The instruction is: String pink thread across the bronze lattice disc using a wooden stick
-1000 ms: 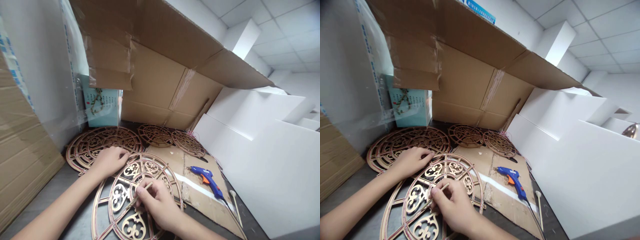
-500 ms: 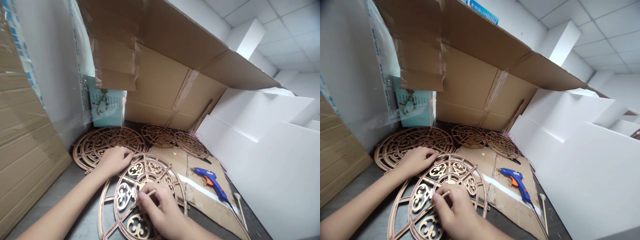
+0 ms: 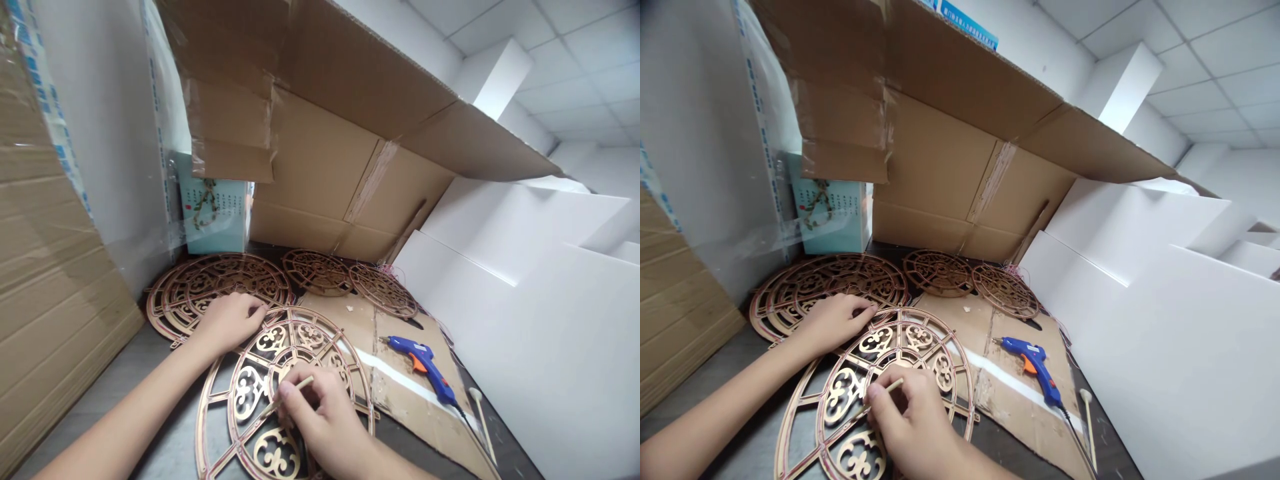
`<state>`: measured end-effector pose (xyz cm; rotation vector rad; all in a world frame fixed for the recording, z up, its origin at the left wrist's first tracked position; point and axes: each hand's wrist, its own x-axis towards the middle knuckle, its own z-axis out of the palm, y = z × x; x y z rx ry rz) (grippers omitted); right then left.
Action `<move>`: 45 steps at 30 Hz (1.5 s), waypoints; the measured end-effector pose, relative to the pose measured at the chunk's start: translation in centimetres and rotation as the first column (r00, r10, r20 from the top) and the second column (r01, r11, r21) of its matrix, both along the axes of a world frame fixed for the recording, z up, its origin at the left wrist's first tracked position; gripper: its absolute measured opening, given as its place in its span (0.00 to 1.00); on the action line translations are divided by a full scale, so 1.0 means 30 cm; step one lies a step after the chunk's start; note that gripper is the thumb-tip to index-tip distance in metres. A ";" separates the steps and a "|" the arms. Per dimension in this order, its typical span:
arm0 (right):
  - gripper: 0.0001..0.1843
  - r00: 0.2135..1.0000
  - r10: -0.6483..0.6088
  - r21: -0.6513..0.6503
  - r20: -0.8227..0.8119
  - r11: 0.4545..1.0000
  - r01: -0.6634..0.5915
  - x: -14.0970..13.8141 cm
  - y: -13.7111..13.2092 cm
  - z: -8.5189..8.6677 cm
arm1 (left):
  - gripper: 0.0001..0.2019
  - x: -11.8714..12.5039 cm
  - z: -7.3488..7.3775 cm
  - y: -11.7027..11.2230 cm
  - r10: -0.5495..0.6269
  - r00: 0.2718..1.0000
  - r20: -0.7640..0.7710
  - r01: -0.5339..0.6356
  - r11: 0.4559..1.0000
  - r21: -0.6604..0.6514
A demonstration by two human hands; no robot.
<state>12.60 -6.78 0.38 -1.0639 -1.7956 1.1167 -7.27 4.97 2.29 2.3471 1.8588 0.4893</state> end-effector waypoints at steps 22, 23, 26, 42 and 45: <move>0.15 0.993 0.106 -0.066 -0.055 0.992 -0.110 0.016 0.029 0.000 | 0.23 -0.002 0.000 -0.001 -0.004 1.000 0.003 0.004 1.000 0.007; 0.15 0.993 0.116 -0.033 -0.026 0.993 -0.117 0.016 0.024 0.002 | 0.23 -0.002 -0.001 -0.002 -0.003 1.000 0.003 0.003 1.000 0.010; 0.12 0.993 0.114 0.076 0.037 0.990 -0.116 0.013 0.010 0.007 | 0.22 -0.003 -0.004 -0.004 -0.004 1.000 0.001 0.004 1.000 0.018; 0.16 0.984 0.178 0.217 0.005 0.960 -0.175 0.000 -0.002 0.014 | 0.22 -0.001 -0.009 -0.001 -0.018 1.000 -0.010 0.019 0.999 0.031; 0.16 0.983 0.181 0.218 0.019 0.959 -0.181 0.002 0.001 0.014 | 0.23 -0.003 -0.009 -0.003 -0.026 1.000 -0.003 0.026 0.999 0.030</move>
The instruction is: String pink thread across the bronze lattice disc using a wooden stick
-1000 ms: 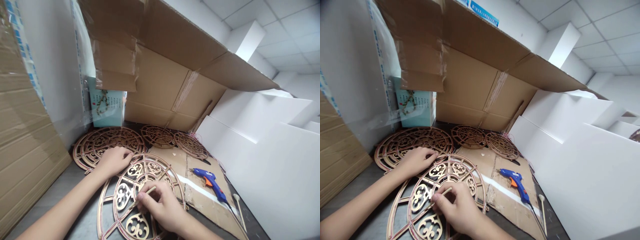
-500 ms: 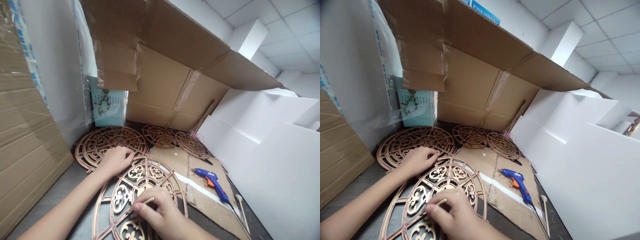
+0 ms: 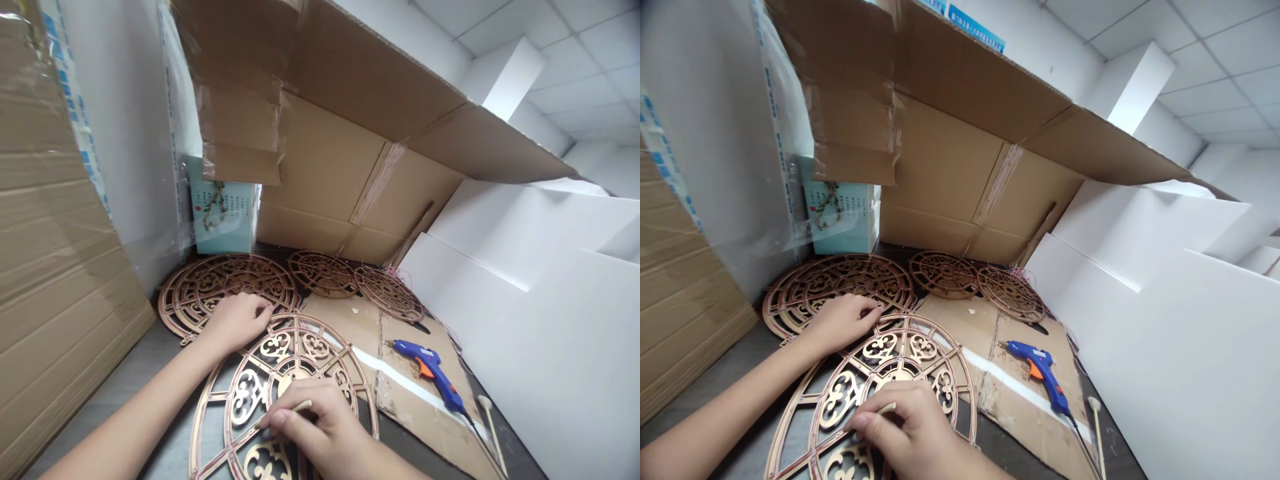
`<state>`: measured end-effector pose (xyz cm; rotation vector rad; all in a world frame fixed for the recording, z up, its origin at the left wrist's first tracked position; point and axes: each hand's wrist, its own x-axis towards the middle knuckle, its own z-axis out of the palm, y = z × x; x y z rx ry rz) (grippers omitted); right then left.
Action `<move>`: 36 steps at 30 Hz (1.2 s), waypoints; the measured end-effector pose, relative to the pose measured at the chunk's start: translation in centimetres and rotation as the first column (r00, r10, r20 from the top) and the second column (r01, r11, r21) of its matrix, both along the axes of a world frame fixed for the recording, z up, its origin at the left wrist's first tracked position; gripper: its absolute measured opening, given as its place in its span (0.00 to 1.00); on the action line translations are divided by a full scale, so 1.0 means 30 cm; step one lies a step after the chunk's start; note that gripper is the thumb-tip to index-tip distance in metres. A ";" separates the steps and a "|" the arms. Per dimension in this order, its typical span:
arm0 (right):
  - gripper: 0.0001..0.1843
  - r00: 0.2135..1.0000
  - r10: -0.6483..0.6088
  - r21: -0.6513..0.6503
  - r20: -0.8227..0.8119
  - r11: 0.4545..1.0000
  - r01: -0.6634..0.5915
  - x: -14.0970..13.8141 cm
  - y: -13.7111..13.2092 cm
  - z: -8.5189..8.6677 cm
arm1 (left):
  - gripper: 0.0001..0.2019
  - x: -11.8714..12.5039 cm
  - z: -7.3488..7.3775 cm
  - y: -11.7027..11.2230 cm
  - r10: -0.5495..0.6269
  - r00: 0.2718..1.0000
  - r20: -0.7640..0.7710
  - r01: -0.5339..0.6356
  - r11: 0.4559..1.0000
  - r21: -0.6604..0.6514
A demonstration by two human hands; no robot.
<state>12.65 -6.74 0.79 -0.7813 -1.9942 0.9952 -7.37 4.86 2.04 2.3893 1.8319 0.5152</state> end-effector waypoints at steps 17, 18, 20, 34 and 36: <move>0.20 0.998 -0.060 -0.070 0.027 0.996 0.062 -0.007 -0.005 -0.005 | 0.25 -0.002 0.006 -0.006 0.002 0.999 0.048 -0.001 1.000 -0.015; 0.20 0.998 -0.059 -0.061 0.033 0.996 0.061 -0.007 -0.006 -0.004 | 0.25 -0.003 0.005 -0.006 0.003 0.999 0.049 -0.002 1.000 -0.015; 0.19 0.998 -0.055 -0.045 0.043 0.997 0.057 -0.006 -0.008 -0.004 | 0.25 -0.003 0.005 -0.006 0.002 0.999 0.049 -0.001 1.000 -0.014; 0.16 0.997 -0.023 -0.027 0.076 0.999 0.025 0.007 -0.010 -0.014 | 0.24 -0.002 0.005 -0.008 0.003 0.999 0.053 -0.002 1.000 -0.020; 0.16 0.998 -0.026 -0.042 0.062 0.999 0.029 0.006 -0.011 -0.013 | 0.24 -0.002 0.008 -0.009 -0.002 0.999 0.054 0.003 1.000 -0.020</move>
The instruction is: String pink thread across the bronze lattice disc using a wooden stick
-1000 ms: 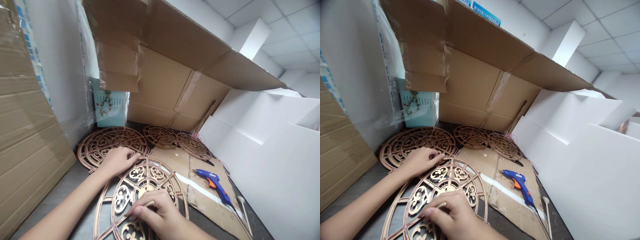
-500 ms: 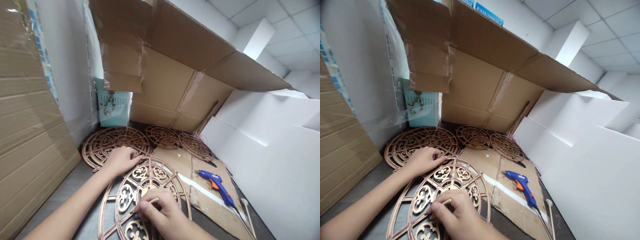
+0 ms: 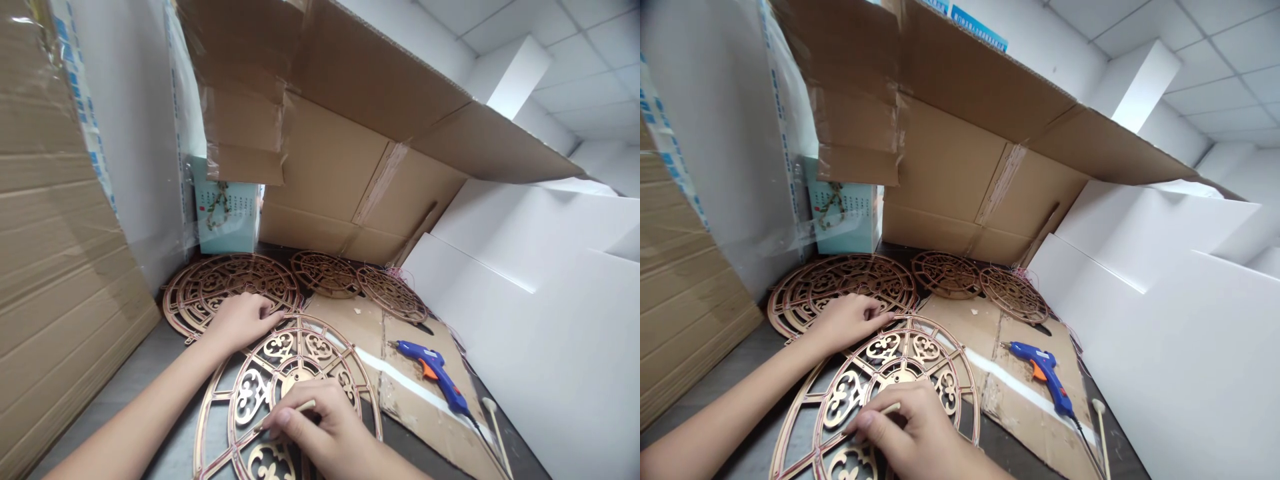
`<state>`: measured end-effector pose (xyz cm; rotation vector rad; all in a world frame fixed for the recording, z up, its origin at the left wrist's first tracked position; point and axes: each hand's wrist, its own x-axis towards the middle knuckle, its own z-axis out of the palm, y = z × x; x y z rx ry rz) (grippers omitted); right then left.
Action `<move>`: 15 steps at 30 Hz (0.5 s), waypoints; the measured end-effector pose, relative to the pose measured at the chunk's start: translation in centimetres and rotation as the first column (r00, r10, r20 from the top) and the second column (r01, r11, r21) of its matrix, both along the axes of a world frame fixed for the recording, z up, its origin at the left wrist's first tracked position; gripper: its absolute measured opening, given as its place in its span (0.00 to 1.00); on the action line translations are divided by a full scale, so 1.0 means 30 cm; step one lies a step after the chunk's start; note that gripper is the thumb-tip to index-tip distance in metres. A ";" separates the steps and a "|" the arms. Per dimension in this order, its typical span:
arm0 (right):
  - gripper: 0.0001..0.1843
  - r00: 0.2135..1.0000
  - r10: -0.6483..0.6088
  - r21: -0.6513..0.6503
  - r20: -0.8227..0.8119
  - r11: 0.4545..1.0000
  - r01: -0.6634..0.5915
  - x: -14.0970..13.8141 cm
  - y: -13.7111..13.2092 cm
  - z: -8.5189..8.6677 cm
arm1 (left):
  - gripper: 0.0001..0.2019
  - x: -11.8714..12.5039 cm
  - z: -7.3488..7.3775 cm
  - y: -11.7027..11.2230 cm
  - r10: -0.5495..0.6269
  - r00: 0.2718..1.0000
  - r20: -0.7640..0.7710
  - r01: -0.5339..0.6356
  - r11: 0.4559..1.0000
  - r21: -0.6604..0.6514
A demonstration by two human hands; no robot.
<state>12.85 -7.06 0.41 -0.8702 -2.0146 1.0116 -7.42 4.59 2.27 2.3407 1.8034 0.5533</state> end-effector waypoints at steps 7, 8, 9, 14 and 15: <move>0.14 0.994 0.110 0.005 -0.022 0.994 -0.110 0.002 -0.002 0.019 | 0.25 0.001 0.003 -0.001 -0.002 1.000 0.001 0.002 1.000 0.005; 0.13 0.993 0.113 0.010 -0.012 0.994 -0.113 0.003 -0.002 0.019 | 0.25 0.002 0.003 -0.001 -0.003 1.000 0.001 0.003 1.000 0.005; 0.13 0.994 0.111 0.014 -0.002 0.994 -0.111 0.004 -0.003 0.018 | 0.25 0.002 0.002 -0.001 -0.003 1.000 0.001 0.003 1.000 0.005; 0.14 0.995 0.099 0.015 0.004 0.995 -0.099 0.007 -0.006 0.007 | 0.24 -0.001 -0.008 0.004 0.008 1.000 0.003 -0.008 1.000 0.005; 0.14 0.995 0.096 0.020 0.004 0.995 -0.096 0.006 -0.006 0.006 | 0.24 -0.002 -0.010 0.005 0.008 1.000 0.005 -0.008 1.000 0.007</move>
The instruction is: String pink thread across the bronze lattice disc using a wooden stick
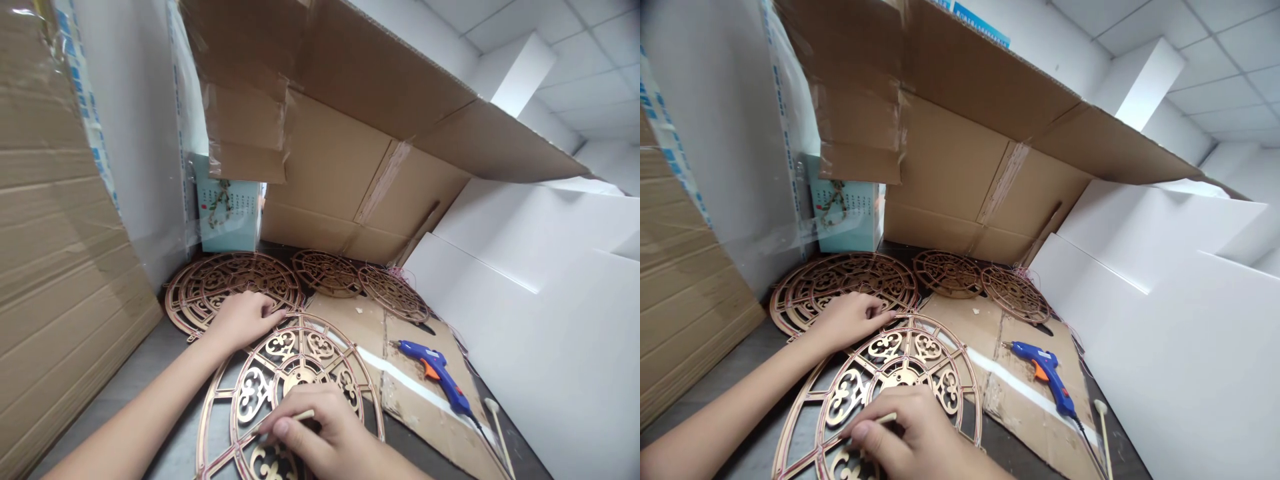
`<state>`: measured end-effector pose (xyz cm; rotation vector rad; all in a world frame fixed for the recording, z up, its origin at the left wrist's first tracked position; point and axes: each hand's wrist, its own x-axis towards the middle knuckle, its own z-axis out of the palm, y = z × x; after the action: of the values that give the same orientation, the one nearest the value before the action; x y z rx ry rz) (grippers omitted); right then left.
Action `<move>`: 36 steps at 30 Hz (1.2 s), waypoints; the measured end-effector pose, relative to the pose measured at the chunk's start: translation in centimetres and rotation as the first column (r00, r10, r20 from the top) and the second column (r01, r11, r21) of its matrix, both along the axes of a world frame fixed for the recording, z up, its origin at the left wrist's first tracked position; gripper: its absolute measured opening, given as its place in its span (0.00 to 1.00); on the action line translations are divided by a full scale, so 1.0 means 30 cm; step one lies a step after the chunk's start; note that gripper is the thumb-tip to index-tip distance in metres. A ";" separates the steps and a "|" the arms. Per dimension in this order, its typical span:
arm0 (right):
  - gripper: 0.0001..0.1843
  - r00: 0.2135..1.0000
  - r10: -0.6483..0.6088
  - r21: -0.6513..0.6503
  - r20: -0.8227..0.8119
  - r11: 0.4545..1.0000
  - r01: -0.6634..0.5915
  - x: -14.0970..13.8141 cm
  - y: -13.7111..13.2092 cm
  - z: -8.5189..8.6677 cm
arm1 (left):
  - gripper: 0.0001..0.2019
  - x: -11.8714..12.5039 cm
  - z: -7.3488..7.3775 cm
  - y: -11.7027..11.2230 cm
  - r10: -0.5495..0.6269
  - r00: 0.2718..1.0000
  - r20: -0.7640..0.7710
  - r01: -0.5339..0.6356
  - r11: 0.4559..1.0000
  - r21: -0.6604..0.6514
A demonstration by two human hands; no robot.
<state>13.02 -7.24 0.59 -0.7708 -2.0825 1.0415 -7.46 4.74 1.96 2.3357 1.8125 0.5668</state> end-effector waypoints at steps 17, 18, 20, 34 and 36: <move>0.14 0.995 0.088 0.027 -0.040 0.996 -0.087 -0.020 -0.002 -0.018 | 0.25 0.005 0.004 -0.008 -0.004 1.000 0.006 0.004 1.000 0.005; 0.14 0.996 0.083 0.049 -0.043 0.996 -0.081 -0.020 -0.002 -0.018 | 0.25 0.004 0.003 -0.008 -0.006 1.000 0.007 0.006 1.000 0.005; 0.13 0.996 0.075 0.085 -0.053 0.994 -0.070 -0.022 -0.002 -0.015 | 0.25 0.004 0.001 -0.006 -0.007 1.000 0.010 0.007 1.000 0.007; 0.12 0.995 0.067 0.105 -0.074 0.993 -0.059 -0.023 -0.001 -0.015 | 0.25 0.005 -0.001 -0.003 -0.004 1.000 0.015 0.004 1.000 0.009; 0.12 0.995 0.079 0.087 -0.062 0.993 -0.074 -0.023 0.000 -0.016 | 0.25 0.006 0.000 -0.003 -0.002 1.000 0.015 0.002 1.000 0.009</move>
<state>12.34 -7.24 0.13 -0.6115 -2.1000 0.9991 -7.27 4.66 1.95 2.3326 1.8054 0.5918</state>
